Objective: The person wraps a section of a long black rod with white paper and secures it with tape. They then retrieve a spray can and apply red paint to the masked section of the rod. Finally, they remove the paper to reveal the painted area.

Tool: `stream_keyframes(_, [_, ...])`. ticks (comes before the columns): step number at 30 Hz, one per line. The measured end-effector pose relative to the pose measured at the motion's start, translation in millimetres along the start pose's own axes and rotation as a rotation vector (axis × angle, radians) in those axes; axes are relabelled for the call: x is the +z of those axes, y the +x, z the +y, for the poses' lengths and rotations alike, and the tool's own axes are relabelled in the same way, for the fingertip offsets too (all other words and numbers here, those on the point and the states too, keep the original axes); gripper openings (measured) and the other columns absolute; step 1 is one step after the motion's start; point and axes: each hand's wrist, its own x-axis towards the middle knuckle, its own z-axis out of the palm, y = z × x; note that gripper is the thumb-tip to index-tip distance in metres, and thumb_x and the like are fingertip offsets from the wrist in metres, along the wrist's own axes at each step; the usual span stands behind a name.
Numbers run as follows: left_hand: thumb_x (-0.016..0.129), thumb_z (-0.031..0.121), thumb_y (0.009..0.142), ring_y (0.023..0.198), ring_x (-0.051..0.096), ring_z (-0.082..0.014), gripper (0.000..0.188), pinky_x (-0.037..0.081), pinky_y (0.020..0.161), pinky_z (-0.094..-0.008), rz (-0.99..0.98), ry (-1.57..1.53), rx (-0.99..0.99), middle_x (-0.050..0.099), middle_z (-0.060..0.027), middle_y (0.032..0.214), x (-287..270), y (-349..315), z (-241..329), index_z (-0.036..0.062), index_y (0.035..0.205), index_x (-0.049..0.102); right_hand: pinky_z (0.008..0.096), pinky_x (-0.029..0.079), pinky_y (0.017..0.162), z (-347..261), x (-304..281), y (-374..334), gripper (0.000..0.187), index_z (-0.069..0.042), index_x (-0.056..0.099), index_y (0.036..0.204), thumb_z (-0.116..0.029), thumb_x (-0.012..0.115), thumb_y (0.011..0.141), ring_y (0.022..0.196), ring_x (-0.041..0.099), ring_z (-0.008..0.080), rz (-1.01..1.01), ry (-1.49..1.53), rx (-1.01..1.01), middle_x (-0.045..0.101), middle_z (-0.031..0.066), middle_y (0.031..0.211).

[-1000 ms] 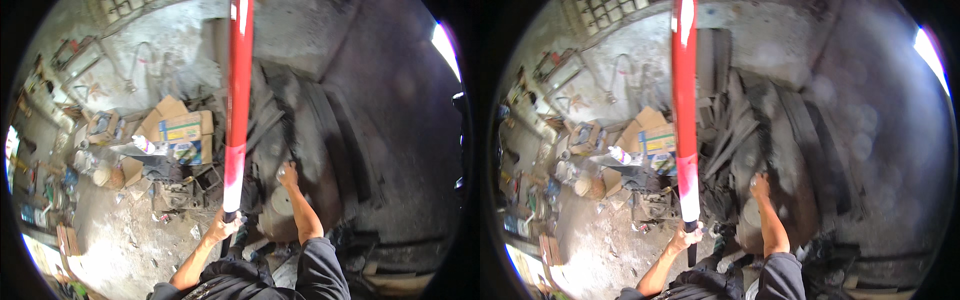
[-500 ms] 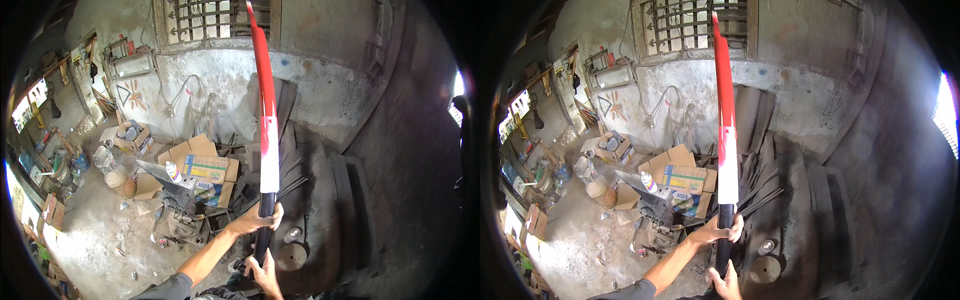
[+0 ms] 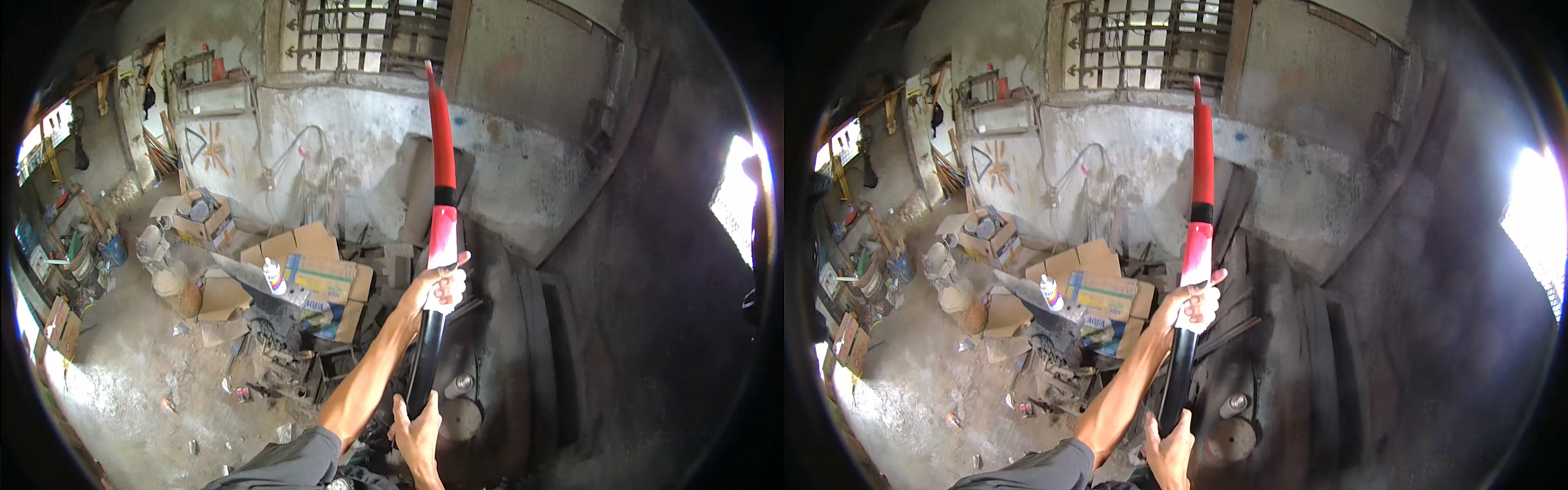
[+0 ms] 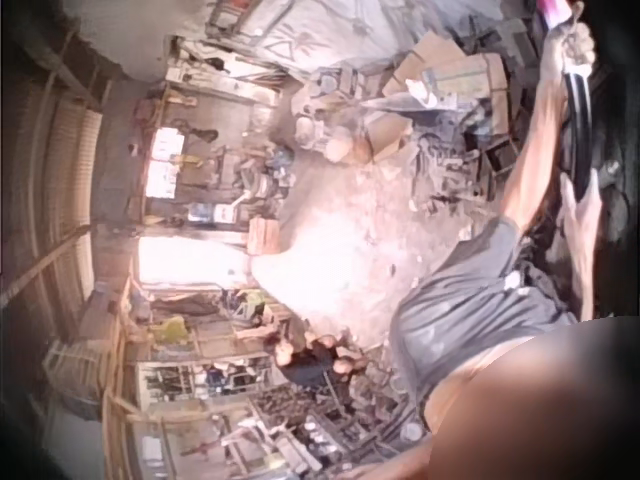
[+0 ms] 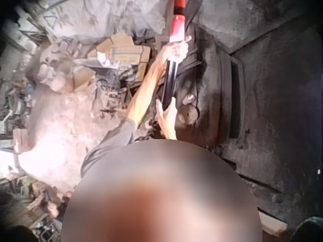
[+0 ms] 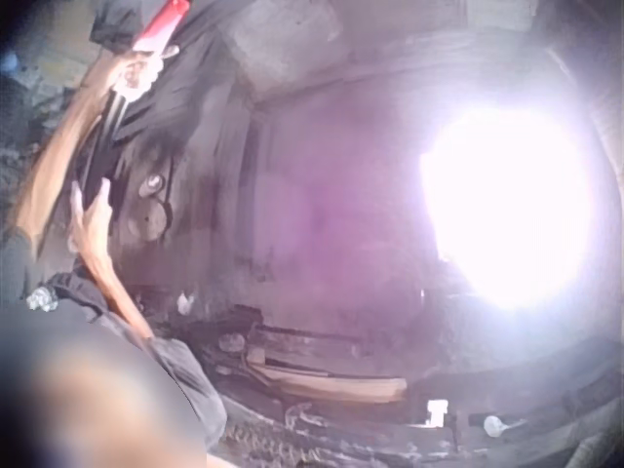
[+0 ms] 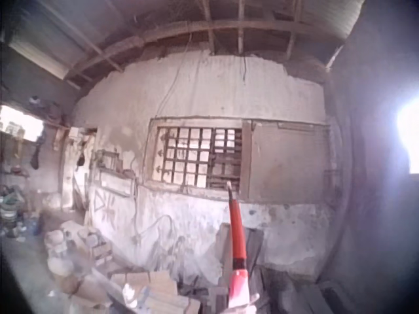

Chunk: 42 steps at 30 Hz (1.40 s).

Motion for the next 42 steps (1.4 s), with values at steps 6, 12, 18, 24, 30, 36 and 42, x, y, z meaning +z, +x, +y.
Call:
stream_keyframes(6, [0.071,0.031,0.093,0.066,0.049,-0.0097,0.073,0.045,0.063,-0.0260,-0.095,0.235,0.019,0.050,-0.0023,0.085,20.9,-57.0,-64.7,0.0063,0.149,0.032,0.0332,0.048,0.045,-8.6,-10.5,21.1,0.030,0.004,0.052,0.107,-0.011,0.072,0.090,0.050,0.064,0.0184,0.061,0.123,-0.125,0.065,0.0133,0.070])
stream_keyframes(12, [0.054,0.057,0.097,0.150,0.026,-0.0360,0.095,0.016,0.124,-0.0483,0.179,0.506,0.000,0.022,-0.0252,0.162,1.1,-41.5,-14.6,0.0025,0.159,0.008,0.0285,0.034,0.030,57.5,-62.2,26.6,0.022,-0.009,0.041,0.083,-0.009,0.059,0.094,0.033,0.041,0.0129,-0.625,1.102,-0.045,0.040,0.0028,0.052])
stream_keyframes(18, [0.063,0.021,0.099,0.120,0.063,-0.0236,0.044,0.047,0.107,-0.0375,-0.152,0.751,-0.164,0.065,-0.0146,0.128,18.3,11.3,8.2,-0.0026,0.134,0.053,0.0235,0.036,0.031,151.5,-65.8,24.7,0.063,-0.010,0.040,0.090,-0.064,0.071,0.078,0.034,0.042,0.0100,-1.151,1.333,0.238,0.042,0.0008,0.055])
stream_keyframes(24, [0.071,0.013,0.093,0.107,0.068,-0.0180,0.037,0.051,0.100,-0.0326,0.030,0.959,-0.103,0.071,-0.0104,0.114,21.9,-16.0,-4.0,0.0007,0.126,0.061,0.0427,0.037,0.112,134.2,-97.3,81.8,0.128,0.001,0.026,0.154,-0.076,0.077,0.066,0.135,0.048,0.0272,-0.677,0.598,-0.054,0.045,0.0194,0.148])
stream_keyframes(30, [0.072,0.012,0.092,0.106,0.069,-0.0195,0.042,0.051,0.100,-0.0353,-0.041,0.956,-0.108,0.071,-0.0111,0.114,20.4,-26.8,-7.2,-0.0038,0.128,0.059,0.0402,0.046,0.100,110.9,-78.0,148.8,0.107,0.004,0.035,0.149,-0.050,0.085,0.071,0.117,0.061,0.0284,-1.108,0.538,-0.017,0.062,0.0196,0.128])
stream_keyframes(36, [0.070,0.018,0.094,0.100,0.068,-0.0206,0.043,0.051,0.099,-0.0357,-0.088,0.797,0.069,0.067,-0.0104,0.113,53.4,-53.1,-8.0,-0.0031,0.128,0.056,0.0381,0.053,0.075,112.6,-36.8,131.1,0.039,-0.010,0.049,0.080,-0.030,0.082,0.076,0.060,0.053,0.0175,-1.444,1.035,0.163,0.050,0.0022,0.066])
stream_keyframes(42, [0.065,0.034,0.097,0.078,0.058,-0.0123,0.047,0.055,0.072,-0.0352,0.155,1.022,0.588,0.059,-0.0035,0.093,112.5,-86.6,73.0,-0.0023,0.125,0.053,0.0311,0.049,0.075,180.0,-49.5,74.0,0.028,-0.007,0.060,0.084,-0.018,0.085,0.079,0.075,0.061,0.0132,-1.639,0.509,0.294,0.062,0.0013,0.078])
